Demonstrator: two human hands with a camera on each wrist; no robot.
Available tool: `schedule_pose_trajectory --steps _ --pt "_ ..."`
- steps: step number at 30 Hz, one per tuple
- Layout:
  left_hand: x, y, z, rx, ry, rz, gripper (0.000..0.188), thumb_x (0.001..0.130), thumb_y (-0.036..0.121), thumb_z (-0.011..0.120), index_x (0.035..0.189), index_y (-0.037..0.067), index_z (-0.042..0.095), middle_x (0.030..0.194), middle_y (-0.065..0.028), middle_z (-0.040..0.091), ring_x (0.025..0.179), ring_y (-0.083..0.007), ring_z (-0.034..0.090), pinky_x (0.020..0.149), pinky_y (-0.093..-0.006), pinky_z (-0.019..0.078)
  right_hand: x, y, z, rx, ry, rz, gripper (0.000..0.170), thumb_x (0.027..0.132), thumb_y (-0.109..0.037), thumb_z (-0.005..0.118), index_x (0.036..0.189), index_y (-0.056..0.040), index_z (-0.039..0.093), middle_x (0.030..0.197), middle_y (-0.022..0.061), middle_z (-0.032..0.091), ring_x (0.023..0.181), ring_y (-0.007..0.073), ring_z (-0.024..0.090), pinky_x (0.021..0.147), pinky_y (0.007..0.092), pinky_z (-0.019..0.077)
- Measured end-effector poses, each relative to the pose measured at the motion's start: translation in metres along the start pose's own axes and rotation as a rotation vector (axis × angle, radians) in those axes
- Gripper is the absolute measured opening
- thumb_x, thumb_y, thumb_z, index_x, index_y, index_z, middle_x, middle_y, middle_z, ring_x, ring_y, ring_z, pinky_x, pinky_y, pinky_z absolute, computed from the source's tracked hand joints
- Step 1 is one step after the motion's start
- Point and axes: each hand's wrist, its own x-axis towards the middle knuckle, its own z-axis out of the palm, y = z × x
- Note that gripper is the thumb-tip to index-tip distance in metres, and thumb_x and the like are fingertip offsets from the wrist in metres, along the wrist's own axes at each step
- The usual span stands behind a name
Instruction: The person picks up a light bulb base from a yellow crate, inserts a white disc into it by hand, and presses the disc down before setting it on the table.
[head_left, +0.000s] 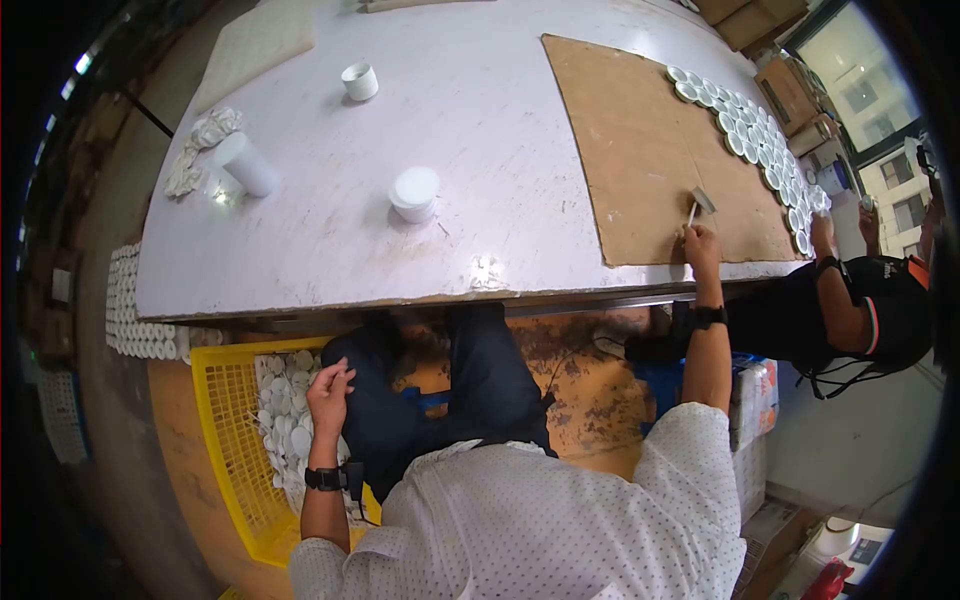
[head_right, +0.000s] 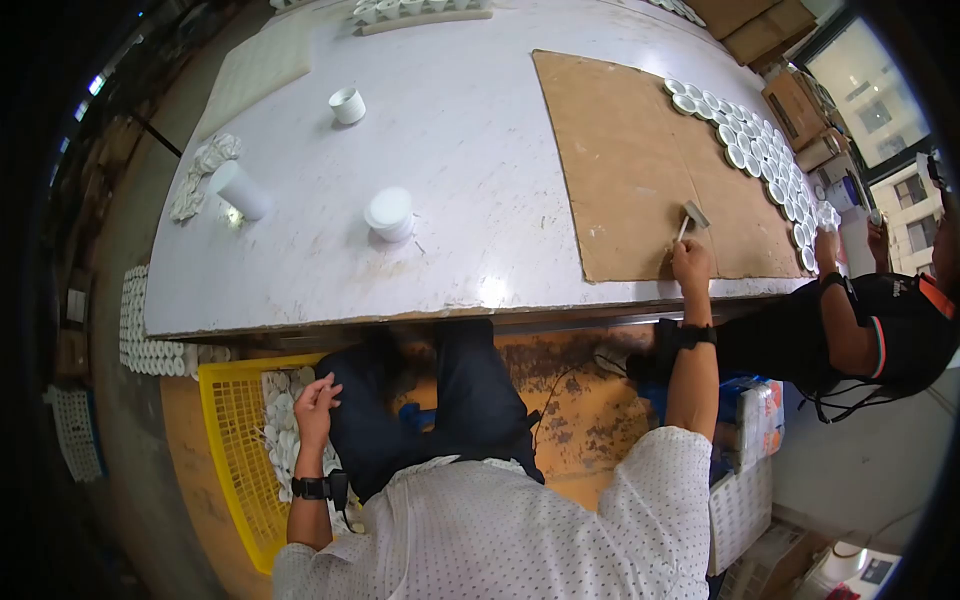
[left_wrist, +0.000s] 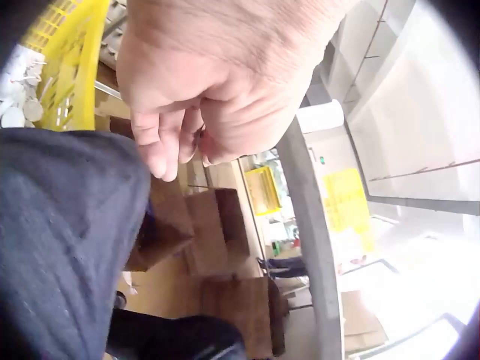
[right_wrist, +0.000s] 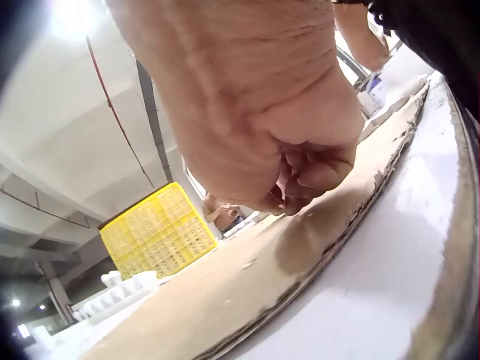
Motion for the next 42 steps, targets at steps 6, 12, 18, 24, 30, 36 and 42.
schedule_pose_trajectory --steps 6,12,18,24,30,36,42 --pt "-0.023 0.070 0.055 -0.159 -0.272 0.050 0.022 0.084 0.006 0.054 0.104 -0.003 0.054 0.109 -0.0127 0.058 0.094 -0.0179 0.059 0.073 -0.0260 0.0494 -0.129 -0.076 0.033 0.578 -0.230 -0.128 0.012 0.085 -0.012 0.050 0.086 -0.0011 0.056 0.062 -0.0018 0.048 0.054 0.0052 0.044 0.049 0.0198 0.0370" --pt "-0.021 0.098 0.114 -0.459 -0.470 0.099 0.069 0.074 -0.003 0.063 0.130 -0.001 0.023 0.133 -0.0193 0.030 0.114 -0.0281 0.044 0.089 -0.0333 0.0426 -0.268 -0.170 0.072 0.408 -0.392 -0.746 0.007 0.078 -0.001 0.056 0.085 0.0002 0.055 0.068 0.0086 0.050 0.060 0.0188 0.052 0.054 0.0294 0.0425" --pt "-0.011 0.076 0.106 -0.292 -0.122 0.275 0.062 0.064 0.005 0.074 0.114 -0.003 0.039 0.098 -0.0108 0.055 0.094 -0.0146 0.053 0.077 -0.0259 0.0471 -0.320 -0.203 0.096 0.348 -0.574 -1.112 0.014 0.071 0.001 0.061 0.085 -0.0012 0.056 0.070 0.0132 0.052 0.061 0.0314 0.054 0.053 0.0341 0.0442" --pt "-0.025 0.091 0.078 -0.467 -0.015 0.230 0.046 0.068 -0.004 0.068 0.106 0.002 0.043 0.080 -0.0051 0.057 0.054 -0.0071 0.052 0.044 -0.0211 0.0438 -0.324 -0.209 0.112 0.461 -1.287 -0.469 0.017 0.082 -0.013 0.058 0.085 0.0035 0.059 0.076 0.0081 0.061 0.064 0.0102 0.054 0.055 0.0271 0.0442" --pt "-0.028 0.080 0.056 -0.644 -0.066 0.105 0.049 0.070 -0.009 0.060 0.112 0.003 0.036 0.096 -0.0089 0.055 0.077 -0.0139 0.061 0.047 -0.0184 0.0441 -0.233 -0.259 0.128 0.548 -0.574 -0.462 0.022 0.079 -0.016 0.062 0.089 0.0029 0.058 0.071 0.0049 0.058 0.062 0.0103 0.049 0.058 0.0254 0.0429" --pt "-0.036 0.069 0.062 -0.609 -0.135 0.088 0.062 0.068 -0.006 0.062 0.121 0.001 0.031 0.100 -0.0118 0.054 0.083 -0.0164 0.061 0.050 -0.0186 0.0460 -0.140 -0.302 0.159 0.685 -0.473 -0.100 0.038 0.071 -0.033 0.070 0.085 -0.0016 0.054 0.066 0.0022 0.051 0.056 0.0089 0.049 0.045 0.0218 0.0385" --pt "-0.040 0.065 0.053 -0.629 -0.136 0.066 0.062 0.067 -0.008 0.062 0.121 0.001 0.032 0.101 -0.0110 0.053 0.080 -0.0143 0.059 0.050 -0.0184 0.0454 -0.129 -0.302 0.173 0.702 -0.653 -0.040 0.032 0.074 -0.032 0.068 0.076 -0.0052 0.051 0.062 0.0007 0.048 0.049 0.0072 0.043 0.042 0.0200 0.0358"
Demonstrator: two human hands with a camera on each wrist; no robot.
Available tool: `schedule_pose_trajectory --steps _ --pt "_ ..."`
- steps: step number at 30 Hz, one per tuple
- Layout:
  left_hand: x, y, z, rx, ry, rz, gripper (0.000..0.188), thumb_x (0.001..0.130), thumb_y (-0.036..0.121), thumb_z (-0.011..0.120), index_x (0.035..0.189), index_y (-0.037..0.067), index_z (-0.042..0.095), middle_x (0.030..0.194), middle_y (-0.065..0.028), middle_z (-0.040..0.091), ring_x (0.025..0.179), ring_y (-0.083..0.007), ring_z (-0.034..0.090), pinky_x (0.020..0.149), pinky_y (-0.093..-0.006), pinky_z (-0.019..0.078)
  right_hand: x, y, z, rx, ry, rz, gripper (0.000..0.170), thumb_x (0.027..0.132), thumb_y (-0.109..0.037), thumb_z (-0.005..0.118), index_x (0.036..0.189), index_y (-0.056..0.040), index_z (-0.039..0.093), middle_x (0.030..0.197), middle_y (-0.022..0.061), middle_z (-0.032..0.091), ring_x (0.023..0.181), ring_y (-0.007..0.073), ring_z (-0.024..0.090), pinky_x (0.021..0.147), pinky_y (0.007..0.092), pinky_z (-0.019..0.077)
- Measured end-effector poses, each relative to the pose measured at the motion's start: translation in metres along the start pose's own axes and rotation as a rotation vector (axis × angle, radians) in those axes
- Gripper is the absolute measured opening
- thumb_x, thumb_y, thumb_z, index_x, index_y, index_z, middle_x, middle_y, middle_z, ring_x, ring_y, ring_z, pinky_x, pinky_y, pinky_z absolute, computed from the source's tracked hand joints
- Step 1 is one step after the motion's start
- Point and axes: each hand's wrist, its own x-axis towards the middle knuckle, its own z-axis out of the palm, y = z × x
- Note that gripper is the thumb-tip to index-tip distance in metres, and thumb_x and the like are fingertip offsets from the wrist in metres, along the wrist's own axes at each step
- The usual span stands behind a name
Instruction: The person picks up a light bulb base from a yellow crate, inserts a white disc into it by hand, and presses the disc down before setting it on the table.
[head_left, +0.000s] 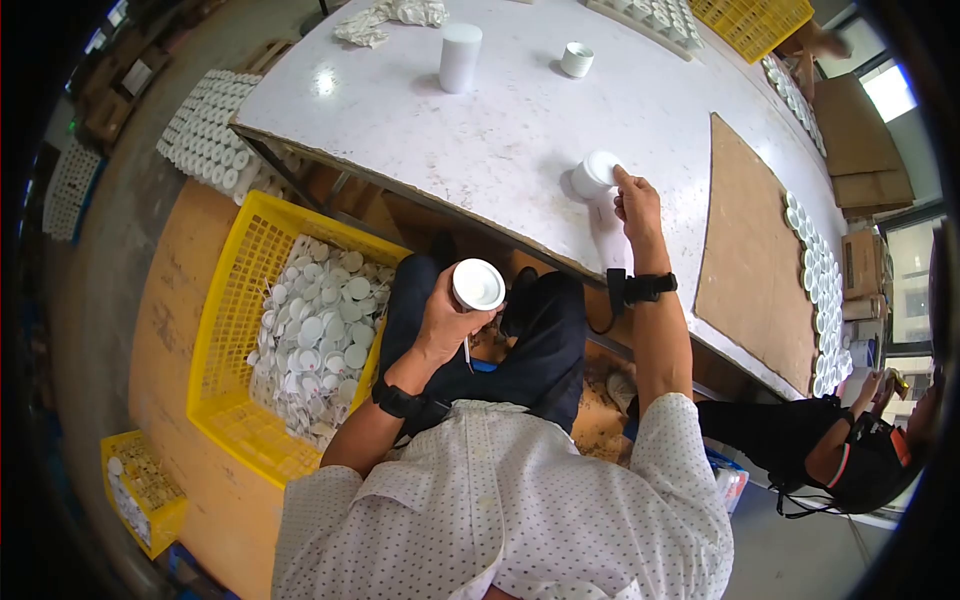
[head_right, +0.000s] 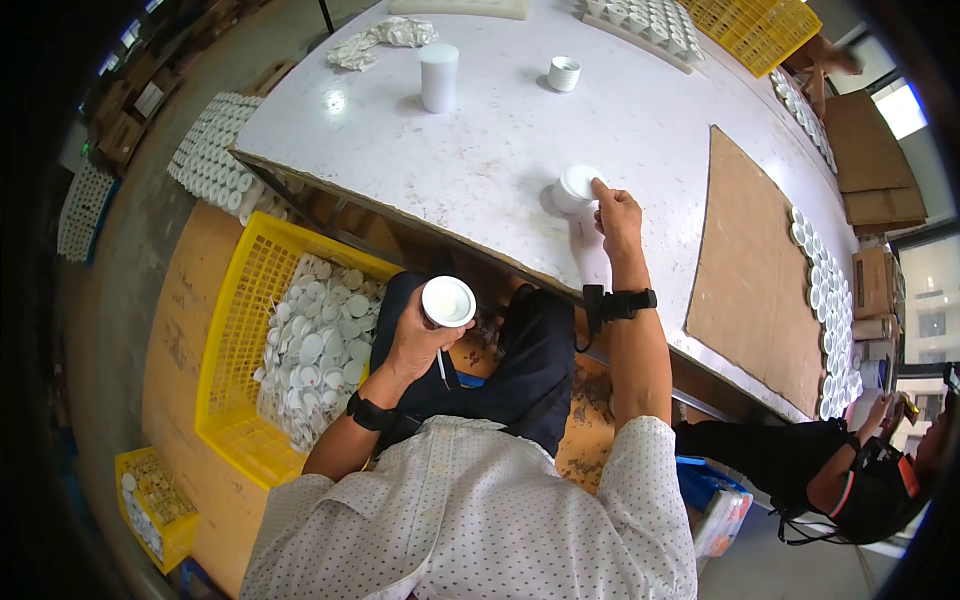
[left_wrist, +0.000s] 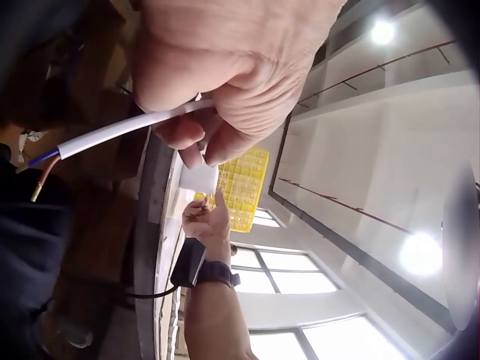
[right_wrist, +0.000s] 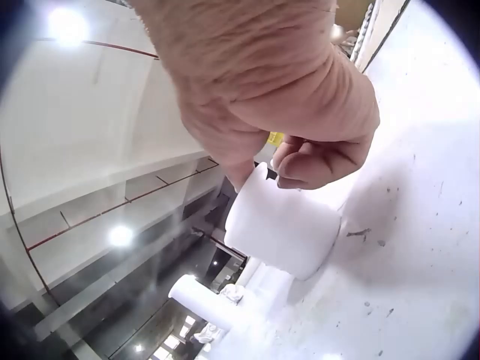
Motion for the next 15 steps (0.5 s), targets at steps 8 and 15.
schedule_pose_trajectory --steps 8,15 --pt "-0.001 -0.001 0.004 0.027 -0.039 -0.010 0.056 0.068 -0.007 0.062 0.118 0.001 0.037 0.093 -0.0097 0.057 0.068 -0.0101 0.056 0.049 -0.0184 0.0437 -0.010 0.008 -0.009 0.262 -0.002 -0.051 0.023 0.080 -0.021 0.063 0.070 -0.0056 0.048 0.060 0.0012 0.048 0.049 0.0077 0.045 0.042 0.0195 0.0369" --pt "-0.001 -0.007 0.006 0.032 -0.076 -0.010 0.055 0.069 -0.006 0.063 0.118 0.002 0.038 0.089 -0.0089 0.058 0.064 -0.0091 0.054 0.049 -0.0185 0.0433 -0.017 0.000 -0.012 0.308 -0.026 -0.023 0.017 0.081 -0.017 0.060 0.074 -0.0040 0.053 0.063 0.0018 0.051 0.055 0.0095 0.051 0.047 0.0190 0.0397"
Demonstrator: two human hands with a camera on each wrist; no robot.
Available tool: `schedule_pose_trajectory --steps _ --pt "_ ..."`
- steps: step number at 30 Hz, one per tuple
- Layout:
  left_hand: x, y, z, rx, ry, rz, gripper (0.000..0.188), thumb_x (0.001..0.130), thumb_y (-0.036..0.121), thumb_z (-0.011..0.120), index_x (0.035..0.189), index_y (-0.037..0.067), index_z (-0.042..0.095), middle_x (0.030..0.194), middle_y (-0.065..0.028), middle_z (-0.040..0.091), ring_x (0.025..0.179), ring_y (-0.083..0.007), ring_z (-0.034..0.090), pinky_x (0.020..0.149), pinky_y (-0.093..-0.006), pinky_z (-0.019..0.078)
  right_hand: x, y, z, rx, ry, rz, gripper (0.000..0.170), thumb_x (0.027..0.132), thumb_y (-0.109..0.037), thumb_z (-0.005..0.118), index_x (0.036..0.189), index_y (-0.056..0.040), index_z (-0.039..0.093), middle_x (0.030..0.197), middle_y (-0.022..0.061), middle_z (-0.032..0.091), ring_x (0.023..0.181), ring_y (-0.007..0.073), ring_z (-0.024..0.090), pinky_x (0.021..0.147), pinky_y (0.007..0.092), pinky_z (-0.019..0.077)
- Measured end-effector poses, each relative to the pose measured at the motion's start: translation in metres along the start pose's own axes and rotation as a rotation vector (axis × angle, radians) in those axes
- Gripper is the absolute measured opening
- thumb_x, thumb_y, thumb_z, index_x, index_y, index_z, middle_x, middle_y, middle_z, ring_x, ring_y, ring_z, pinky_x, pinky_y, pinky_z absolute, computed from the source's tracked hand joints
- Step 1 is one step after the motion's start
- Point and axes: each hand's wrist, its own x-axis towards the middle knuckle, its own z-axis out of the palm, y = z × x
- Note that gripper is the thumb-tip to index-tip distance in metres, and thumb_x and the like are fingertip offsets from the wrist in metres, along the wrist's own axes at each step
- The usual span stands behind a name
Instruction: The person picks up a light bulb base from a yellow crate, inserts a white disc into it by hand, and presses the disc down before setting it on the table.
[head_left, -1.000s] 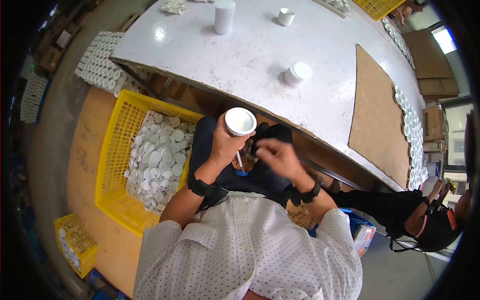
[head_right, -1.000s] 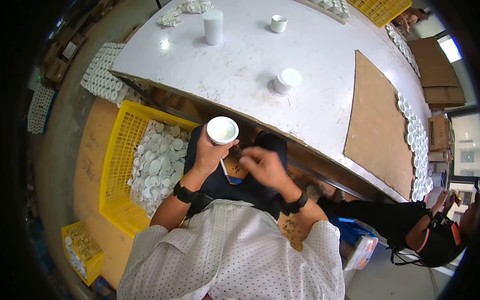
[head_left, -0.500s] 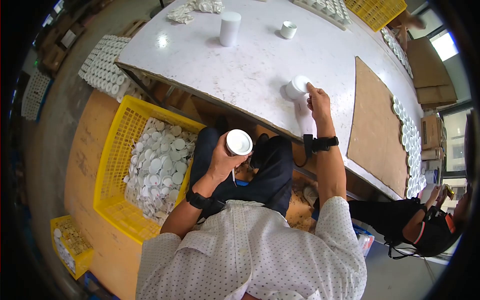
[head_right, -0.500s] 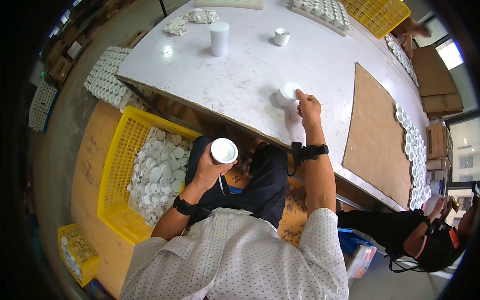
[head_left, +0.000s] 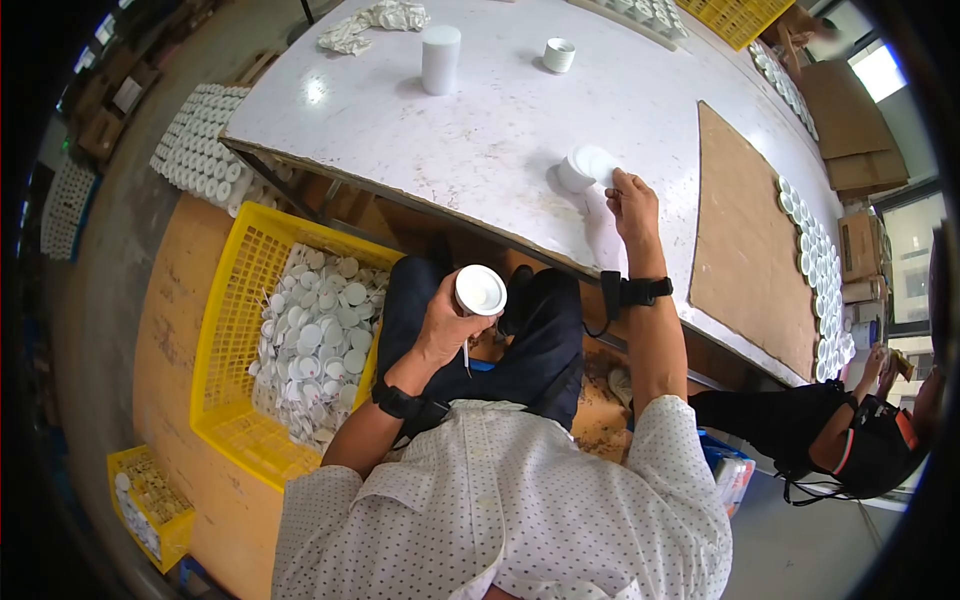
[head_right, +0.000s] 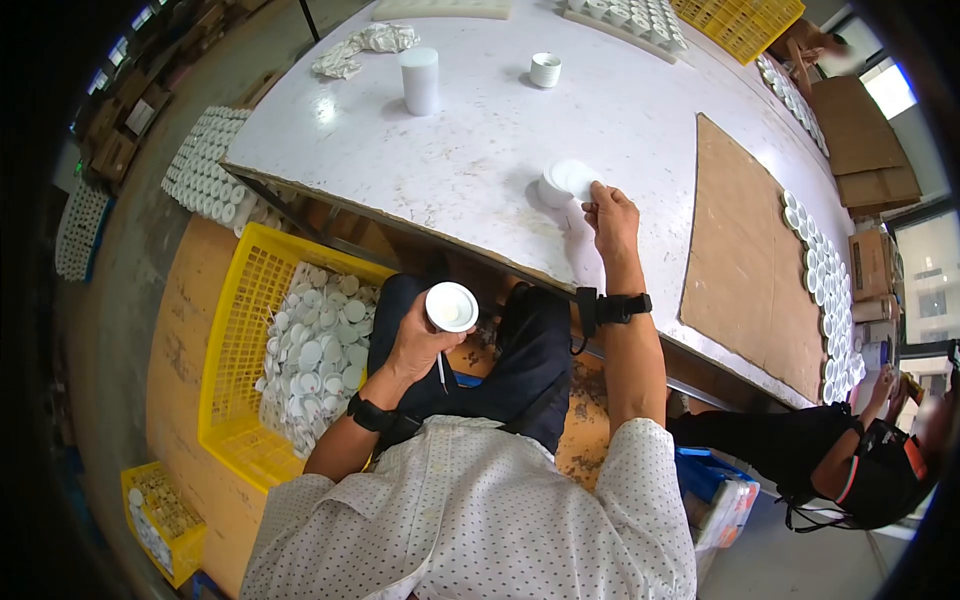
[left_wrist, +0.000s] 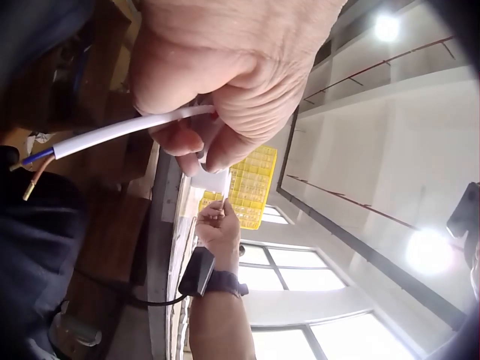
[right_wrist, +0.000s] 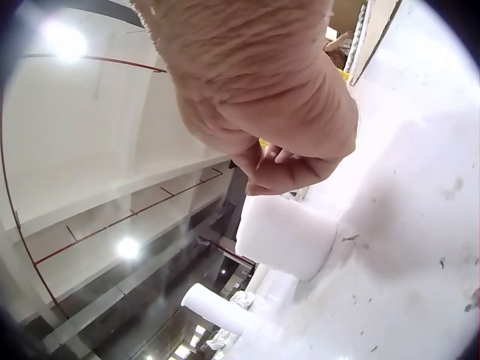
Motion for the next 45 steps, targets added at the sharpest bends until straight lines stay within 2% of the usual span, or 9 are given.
schedule_pose_trajectory --steps 5,7,11,12,16,18,29,37,45 --pt "-0.003 0.003 -0.002 0.007 0.021 0.015 0.057 0.069 -0.007 0.061 0.119 0.002 0.037 0.096 -0.0090 0.056 0.074 -0.0113 0.058 0.052 -0.0192 0.0455 -0.025 0.005 -0.017 0.110 0.040 -0.026 0.009 0.082 -0.011 0.055 0.080 -0.0019 0.055 0.064 0.0022 0.053 0.057 0.0105 0.054 0.049 0.0186 0.0413" --pt "-0.002 0.005 -0.003 0.080 0.025 0.030 0.060 0.068 -0.010 0.060 0.121 0.002 0.034 0.099 -0.0118 0.055 0.086 -0.0205 0.061 0.051 -0.0197 0.0454 -0.042 0.014 -0.021 0.154 -0.004 -0.006 0.008 0.082 -0.009 0.054 0.081 -0.0018 0.055 0.065 0.0022 0.053 0.057 0.0101 0.054 0.049 0.0185 0.0412" --pt "0.006 0.013 0.013 0.046 -0.012 0.058 0.065 0.068 -0.010 0.060 0.125 0.003 0.031 0.100 -0.0106 0.054 0.086 -0.0208 0.061 0.056 -0.0203 0.0465 -0.083 0.025 -0.011 0.195 -0.088 0.050 0.008 0.083 -0.011 0.056 0.082 -0.0029 0.055 0.065 0.0010 0.053 0.054 0.0081 0.050 0.047 0.0178 0.0390" --pt "0.011 0.009 0.012 0.130 -0.027 0.075 0.066 0.065 -0.006 0.066 0.122 0.003 0.034 0.109 -0.0081 0.049 0.097 -0.0153 0.053 0.082 -0.0269 0.0476 -0.093 0.029 -0.007 0.167 -0.136 0.069 0.009 0.083 -0.013 0.058 0.082 -0.0036 0.055 0.064 0.0005 0.053 0.053 0.0075 0.049 0.047 0.0176 0.0382" --pt "0.018 0.004 0.017 0.215 -0.072 0.136 0.067 0.066 -0.007 0.063 0.125 0.003 0.032 0.110 -0.0091 0.049 0.097 -0.0187 0.055 0.082 -0.0277 0.0457 -0.130 0.039 0.014 0.054 -0.268 0.213 0.011 0.083 -0.015 0.059 0.085 -0.0045 0.058 0.064 -0.0010 0.053 0.051 0.0055 0.045 0.046 0.0174 0.0373" --pt "0.016 0.010 0.024 0.244 -0.086 0.161 0.068 0.063 -0.002 0.068 0.123 0.004 0.035 0.113 -0.0078 0.048 0.107 -0.0165 0.046 0.090 -0.0288 0.0395 -0.137 0.052 0.015 -0.021 -0.380 0.212 0.017 0.082 -0.017 0.060 0.091 -0.0027 0.061 0.066 -0.0022 0.054 0.053 0.0043 0.045 0.048 0.0172 0.0377" --pt "0.013 0.001 0.017 0.355 -0.126 0.202 0.071 0.067 0.003 0.065 0.128 0.005 0.030 0.115 -0.0118 0.046 0.107 -0.0195 0.046 0.089 -0.0298 0.0405 -0.151 0.062 0.038 -0.096 -0.403 0.165 0.023 0.077 -0.014 0.067 0.093 -0.0005 0.058 0.067 -0.0035 0.052 0.055 0.0020 0.044 0.047 0.0146 0.0351" --pt "0.013 0.003 0.019 0.463 -0.058 0.227 0.053 0.078 0.016 0.060 0.124 0.004 0.035 0.108 -0.0143 0.051 0.099 -0.0216 0.051 0.084 -0.0313 0.0423 -0.154 0.062 0.042 -0.092 -0.397 0.160 0.025 0.076 -0.012 0.068 0.094 0.0003 0.056 0.068 -0.0031 0.052 0.056 0.0020 0.044 0.047 0.0148 0.0355" --pt "0.011 0.004 0.019 0.530 -0.024 0.251 0.051 0.077 0.011 0.056 0.123 0.004 0.036 0.108 -0.0160 0.051 0.098 -0.0242 0.052 0.084 -0.0324 0.0426 -0.153 0.068 0.048 -0.071 -0.377 0.114 0.023 0.075 -0.016 0.070 0.087 -0.0045 0.054 0.065 -0.0030 0.051 0.051 0.0020 0.043 0.043 0.0146 0.0339"
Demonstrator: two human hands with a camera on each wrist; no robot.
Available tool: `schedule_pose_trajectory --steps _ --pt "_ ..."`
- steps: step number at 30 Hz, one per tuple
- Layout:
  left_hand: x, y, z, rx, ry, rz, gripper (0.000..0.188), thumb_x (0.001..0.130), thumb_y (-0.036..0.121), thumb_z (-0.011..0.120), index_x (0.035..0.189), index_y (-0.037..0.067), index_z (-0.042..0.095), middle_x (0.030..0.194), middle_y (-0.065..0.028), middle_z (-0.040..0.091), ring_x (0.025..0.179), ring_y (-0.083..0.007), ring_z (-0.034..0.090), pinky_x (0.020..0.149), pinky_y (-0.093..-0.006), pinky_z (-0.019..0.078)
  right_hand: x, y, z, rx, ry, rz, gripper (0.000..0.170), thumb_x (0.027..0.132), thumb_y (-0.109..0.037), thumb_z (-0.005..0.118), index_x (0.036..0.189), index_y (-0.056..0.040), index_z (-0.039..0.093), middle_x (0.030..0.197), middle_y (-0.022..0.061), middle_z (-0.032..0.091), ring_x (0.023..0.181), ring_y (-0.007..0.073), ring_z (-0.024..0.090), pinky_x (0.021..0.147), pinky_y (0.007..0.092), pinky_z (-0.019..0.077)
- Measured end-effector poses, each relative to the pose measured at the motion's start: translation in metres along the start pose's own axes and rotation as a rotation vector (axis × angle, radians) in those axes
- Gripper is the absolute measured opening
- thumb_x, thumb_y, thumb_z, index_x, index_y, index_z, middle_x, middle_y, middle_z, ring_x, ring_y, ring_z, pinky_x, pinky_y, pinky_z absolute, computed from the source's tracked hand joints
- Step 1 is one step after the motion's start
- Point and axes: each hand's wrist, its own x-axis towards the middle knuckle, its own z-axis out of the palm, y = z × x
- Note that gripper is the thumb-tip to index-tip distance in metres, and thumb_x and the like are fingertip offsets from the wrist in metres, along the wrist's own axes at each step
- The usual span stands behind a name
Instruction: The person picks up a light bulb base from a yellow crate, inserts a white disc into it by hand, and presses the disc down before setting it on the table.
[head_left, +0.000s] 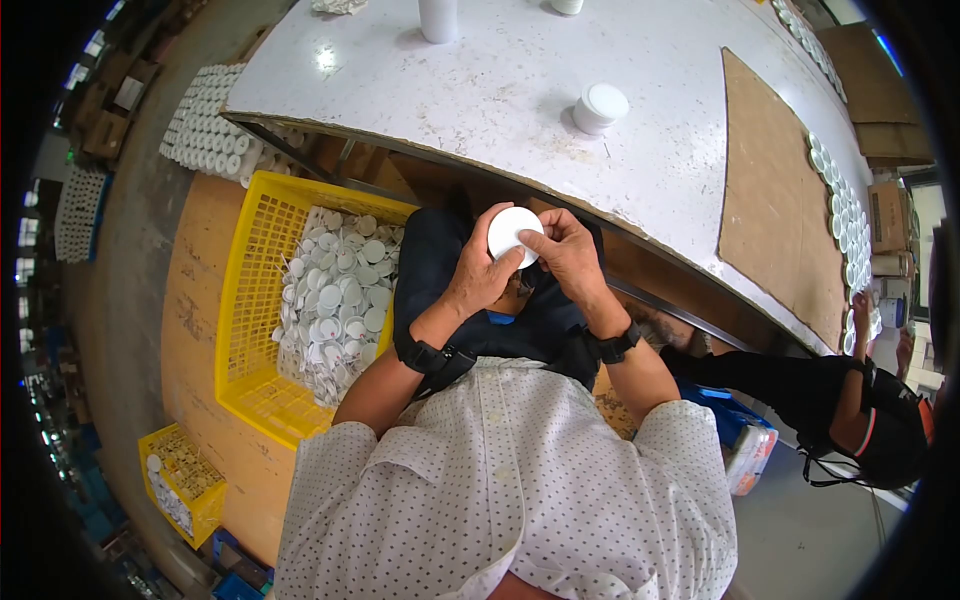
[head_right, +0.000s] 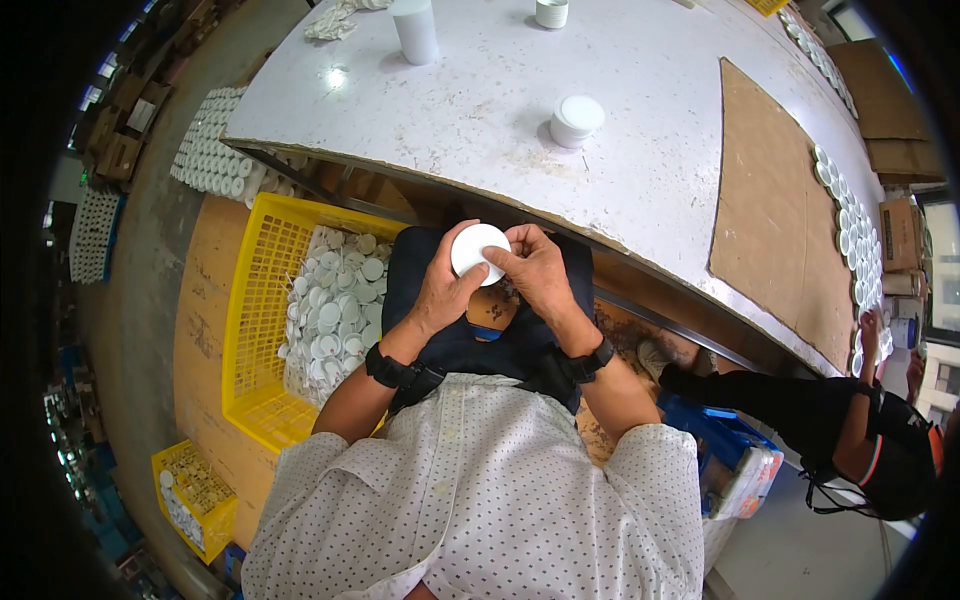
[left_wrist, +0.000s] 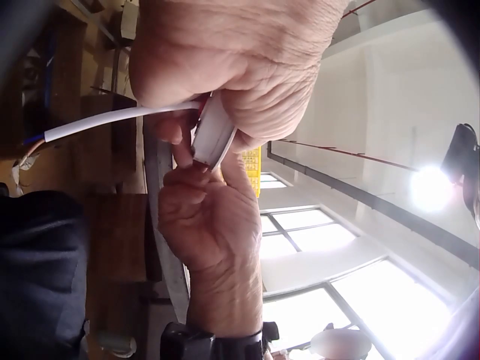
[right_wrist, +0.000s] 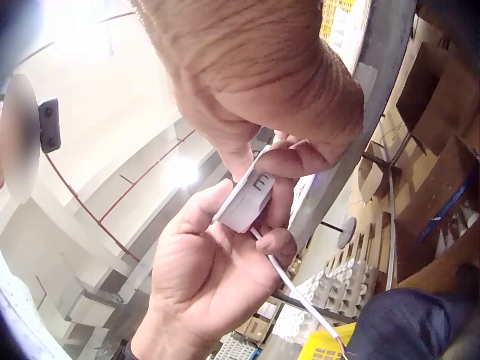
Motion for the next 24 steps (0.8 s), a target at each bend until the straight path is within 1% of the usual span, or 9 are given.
schedule_pose_trajectory --steps 5,12,15,17,19,21,22,23,24 --pt "-0.001 0.000 0.000 0.018 0.007 0.004 0.050 0.076 0.007 0.052 0.123 0.004 0.034 0.107 -0.0167 0.051 0.097 -0.0256 0.052 0.083 -0.0333 0.0431 0.002 0.002 -0.001 0.069 -0.031 0.066 0.024 0.075 -0.012 0.070 0.075 -0.0078 0.046 0.064 -0.0014 0.049 0.051 0.0029 0.043 0.043 0.0160 0.0352" --pt "-0.002 -0.003 -0.002 0.032 0.018 -0.010 0.047 0.077 0.006 0.049 0.123 0.004 0.036 0.108 -0.0155 0.051 0.097 -0.0220 0.052 0.083 -0.0314 0.0435 0.005 0.011 0.000 0.054 -0.053 0.106 0.027 0.075 -0.016 0.070 0.072 -0.0089 0.044 0.059 -0.0017 0.047 0.045 0.0027 0.040 0.037 0.0162 0.0311" --pt "-0.004 -0.005 -0.003 -0.021 0.043 -0.038 0.046 0.076 0.004 0.049 0.121 0.004 0.038 0.109 -0.0133 0.051 0.098 -0.0200 0.052 0.083 -0.0309 0.0431 0.004 0.009 0.004 0.070 -0.058 0.155 0.026 0.075 -0.016 0.070 0.071 -0.0088 0.045 0.061 -0.0017 0.048 0.050 0.0033 0.042 0.041 0.0171 0.0339" --pt "0.001 -0.011 -0.002 -0.064 0.062 -0.008 0.044 0.075 0.001 0.051 0.119 0.003 0.042 0.110 -0.0100 0.051 0.099 -0.0171 0.051 0.086 -0.0297 0.0413 0.001 0.003 0.006 -0.082 0.023 0.121 0.023 0.075 -0.017 0.069 0.072 -0.0083 0.048 0.064 -0.0018 0.049 0.055 0.0043 0.045 0.047 0.0184 0.0373" --pt "0.002 -0.014 -0.008 -0.163 0.103 -0.063 0.038 0.078 0.003 0.053 0.116 0.001 0.045 0.106 -0.0094 0.054 0.096 -0.0165 0.052 0.085 -0.0289 0.0415 0.001 -0.002 -0.006 0.005 -0.064 0.124 0.020 0.076 -0.020 0.067 0.077 -0.0062 0.052 0.068 -0.0003 0.053 0.061 0.0060 0.048 0.052 0.0194 0.0391" --pt "0.004 -0.023 -0.023 -0.274 0.193 -0.143 0.029 0.084 0.009 0.051 0.111 -0.001 0.049 0.102 -0.0085 0.055 0.091 -0.0160 0.054 0.082 -0.0279 0.0428 0.003 -0.019 -0.034 -0.152 0.017 0.008 0.020 0.077 -0.021 0.066 0.080 -0.0048 0.055 0.069 0.0001 0.054 0.062 0.0065 0.049 0.054 0.0203 0.0397" --pt "0.004 -0.048 -0.042 -0.330 0.230 -0.168 0.028 0.087 0.013 0.048 0.111 -0.001 0.049 0.102 -0.0092 0.055 0.090 -0.0167 0.055 0.081 -0.0284 0.0441 0.002 -0.037 -0.052 -0.282 0.141 -0.111 0.020 0.080 -0.022 0.063 0.081 -0.0032 0.057 0.069 0.0005 0.055 0.063 0.0068 0.049 0.056 0.0210 0.0407" --pt "0.001 -0.039 -0.053 -0.472 0.303 -0.279 0.029 0.088 0.017 0.046 0.112 0.000 0.049 0.102 -0.0100 0.055 0.091 -0.0175 0.055 0.077 -0.0298 0.0468 0.011 -0.035 -0.086 -0.353 0.247 -0.186 0.020 0.081 -0.021 0.061 0.079 -0.0020 0.057 0.068 0.0009 0.056 0.064 0.0074 0.050 0.058 0.0218 0.0417" --pt "-0.003 -0.055 -0.076 -0.439 0.357 -0.293 0.031 0.089 0.021 0.046 0.113 0.001 0.048 0.101 -0.0100 0.056 0.090 -0.0192 0.057 0.072 -0.0307 0.0491 0.017 -0.044 -0.122 -0.396 0.374 -0.213 0.020 0.081 -0.021 0.060 0.081 -0.0012 0.058 0.068 0.0016 0.056 0.064 0.0074 0.050 0.058 0.0227 0.0421"
